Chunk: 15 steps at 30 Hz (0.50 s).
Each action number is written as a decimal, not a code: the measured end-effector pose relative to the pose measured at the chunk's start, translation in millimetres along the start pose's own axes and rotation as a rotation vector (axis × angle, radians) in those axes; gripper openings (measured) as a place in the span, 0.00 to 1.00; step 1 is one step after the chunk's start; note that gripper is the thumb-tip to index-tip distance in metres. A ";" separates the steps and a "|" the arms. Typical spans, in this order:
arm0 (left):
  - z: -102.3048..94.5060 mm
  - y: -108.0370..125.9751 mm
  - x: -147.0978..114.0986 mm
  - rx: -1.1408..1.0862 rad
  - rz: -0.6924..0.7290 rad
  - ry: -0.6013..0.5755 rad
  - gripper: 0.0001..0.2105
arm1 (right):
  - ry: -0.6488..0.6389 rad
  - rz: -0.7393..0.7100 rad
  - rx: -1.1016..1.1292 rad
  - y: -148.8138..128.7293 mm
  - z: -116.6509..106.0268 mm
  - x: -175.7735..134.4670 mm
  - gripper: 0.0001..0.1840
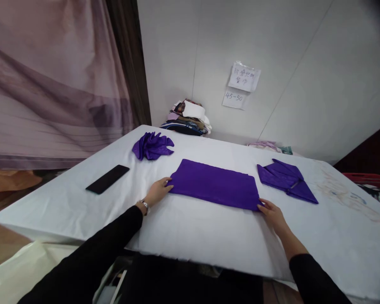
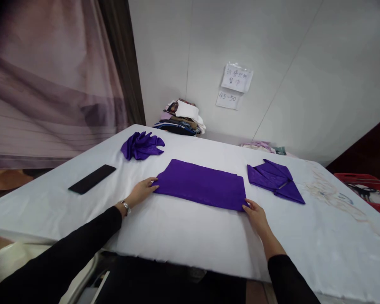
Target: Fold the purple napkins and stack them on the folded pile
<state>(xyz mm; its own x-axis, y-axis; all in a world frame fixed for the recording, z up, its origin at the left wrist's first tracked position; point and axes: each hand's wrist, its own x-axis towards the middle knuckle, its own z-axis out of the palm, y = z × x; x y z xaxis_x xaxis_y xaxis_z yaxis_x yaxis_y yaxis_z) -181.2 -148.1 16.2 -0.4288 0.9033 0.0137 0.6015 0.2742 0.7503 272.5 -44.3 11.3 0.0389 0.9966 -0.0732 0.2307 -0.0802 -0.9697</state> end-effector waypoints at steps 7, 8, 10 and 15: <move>-9.8 -8.8 -46.1 0.093 0.011 0.004 0.22 | -0.031 -0.009 -0.136 12.0 -20.5 -23.4 0.19; -11.2 -7.7 -47.0 0.104 -0.001 -0.002 0.23 | -0.031 -0.016 -0.165 13.6 -23.5 -22.2 0.19; -12.0 -4.2 -41.3 0.119 -0.030 -0.024 0.25 | -0.021 -0.024 -0.216 16.1 -26.6 -14.8 0.20; -2.0 7.2 4.3 0.093 -0.116 -0.016 0.25 | -0.024 0.003 -0.252 13.9 -16.1 21.2 0.22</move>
<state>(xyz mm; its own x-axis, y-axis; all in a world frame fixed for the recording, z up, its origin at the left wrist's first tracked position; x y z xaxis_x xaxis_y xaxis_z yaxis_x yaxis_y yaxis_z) -180.1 -143.0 23.0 -0.4884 0.8689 -0.0806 0.6088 0.4054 0.6820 292.1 -24.6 0.0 0.0171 0.9963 -0.0841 0.4656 -0.0823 -0.8811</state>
